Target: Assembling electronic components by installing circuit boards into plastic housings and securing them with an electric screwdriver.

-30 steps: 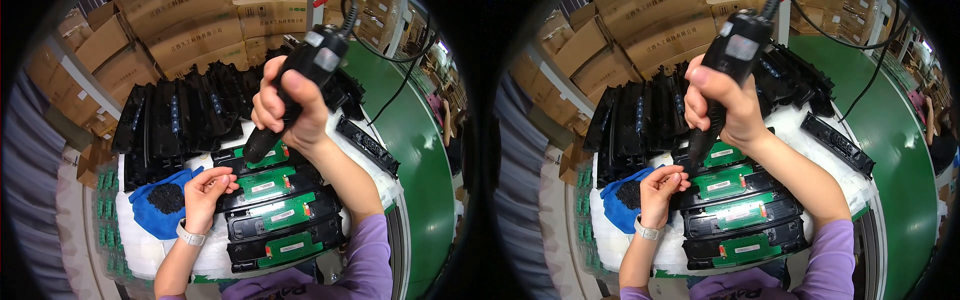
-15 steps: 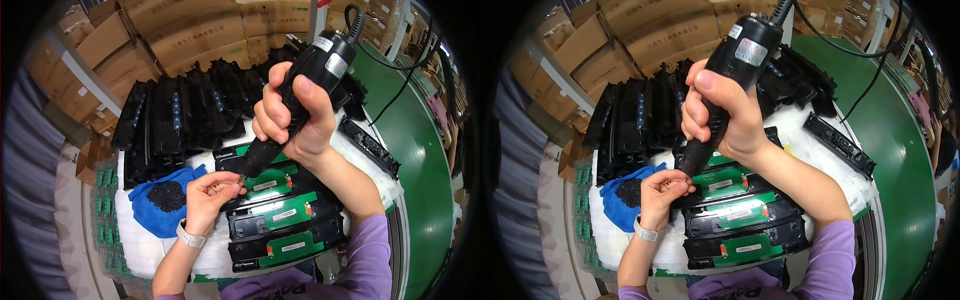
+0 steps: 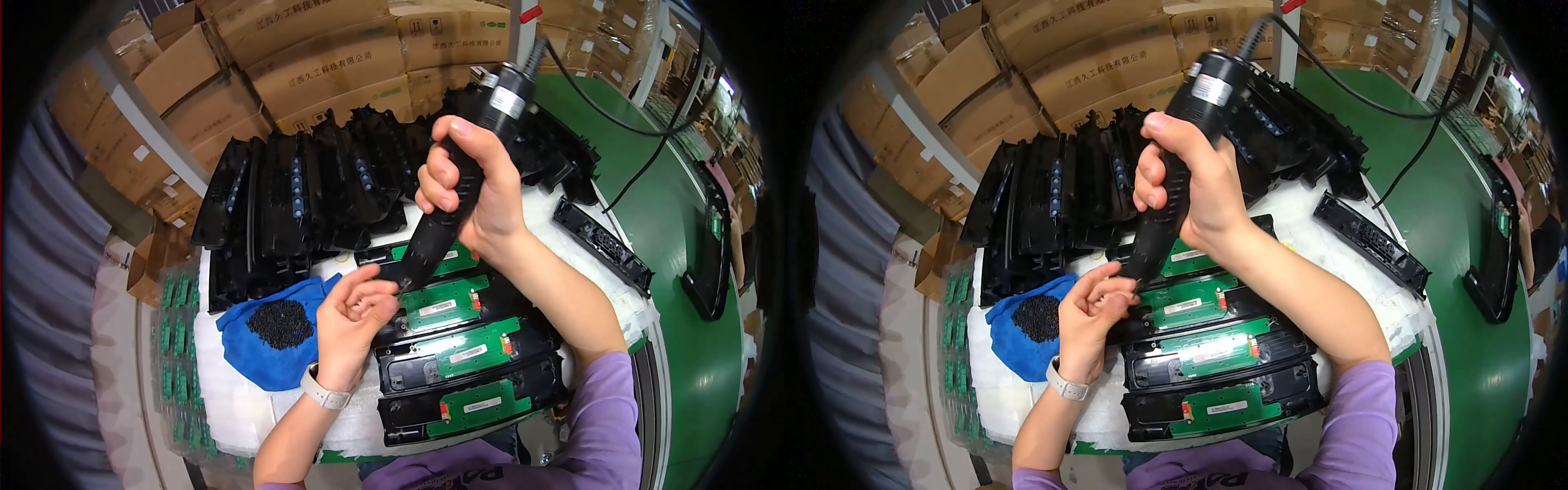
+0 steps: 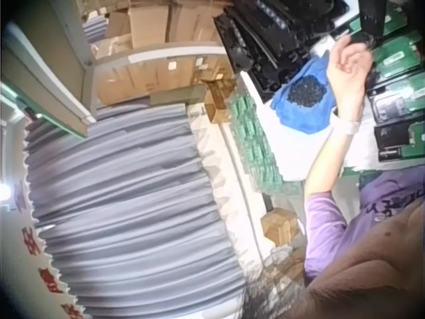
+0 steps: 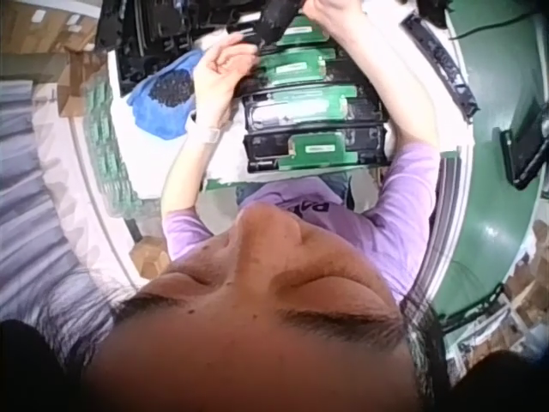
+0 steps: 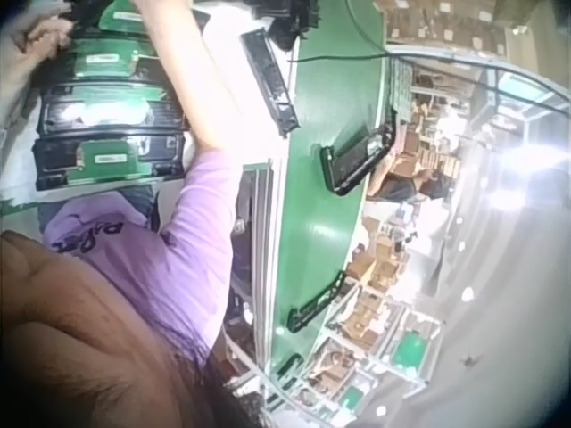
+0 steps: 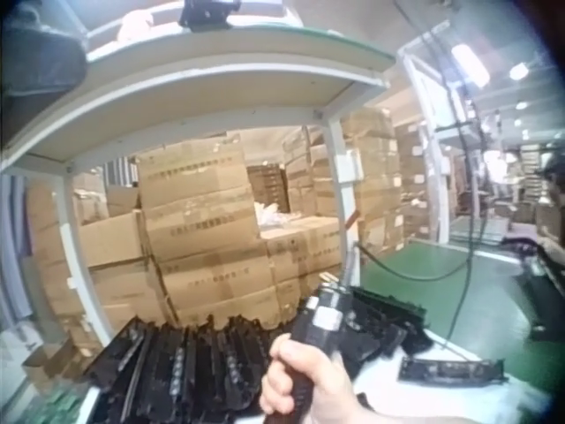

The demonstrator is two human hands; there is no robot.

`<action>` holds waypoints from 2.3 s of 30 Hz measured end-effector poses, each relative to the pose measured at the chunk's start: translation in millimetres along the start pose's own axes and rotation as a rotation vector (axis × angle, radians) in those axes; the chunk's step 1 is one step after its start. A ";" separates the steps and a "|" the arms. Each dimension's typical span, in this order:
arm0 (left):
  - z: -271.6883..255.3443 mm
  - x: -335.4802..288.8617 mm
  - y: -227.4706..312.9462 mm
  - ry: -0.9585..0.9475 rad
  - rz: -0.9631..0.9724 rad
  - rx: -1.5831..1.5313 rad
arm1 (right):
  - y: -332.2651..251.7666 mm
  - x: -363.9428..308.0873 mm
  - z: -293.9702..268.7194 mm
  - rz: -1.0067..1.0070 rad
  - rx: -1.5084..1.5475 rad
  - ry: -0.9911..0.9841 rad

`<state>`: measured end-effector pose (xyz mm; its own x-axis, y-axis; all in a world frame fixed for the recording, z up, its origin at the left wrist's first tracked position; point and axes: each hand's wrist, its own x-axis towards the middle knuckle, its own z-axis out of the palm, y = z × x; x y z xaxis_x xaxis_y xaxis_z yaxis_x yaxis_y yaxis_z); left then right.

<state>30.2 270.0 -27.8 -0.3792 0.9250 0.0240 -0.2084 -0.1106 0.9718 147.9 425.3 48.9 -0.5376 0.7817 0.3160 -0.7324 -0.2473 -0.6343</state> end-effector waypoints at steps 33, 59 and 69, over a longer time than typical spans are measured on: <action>-4.6 8.4 2.1 -0.139 -0.291 -0.150 | 21.4 30.8 -22.5 -0.123 -0.609 -0.239; -11.0 2.3 -6.4 -0.104 -0.247 -0.150 | -4.6 -14.1 6.0 -0.042 -0.071 -0.308; 1.3 0.3 -2.7 -0.079 -0.111 -0.081 | -8.0 2.2 -4.5 0.045 0.000 -0.145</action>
<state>31.8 271.0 -30.1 -0.2784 0.9585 -0.0611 -0.3180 -0.0320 0.9476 154.4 431.6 51.4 -0.6242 0.6794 0.3859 -0.7065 -0.2798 -0.6501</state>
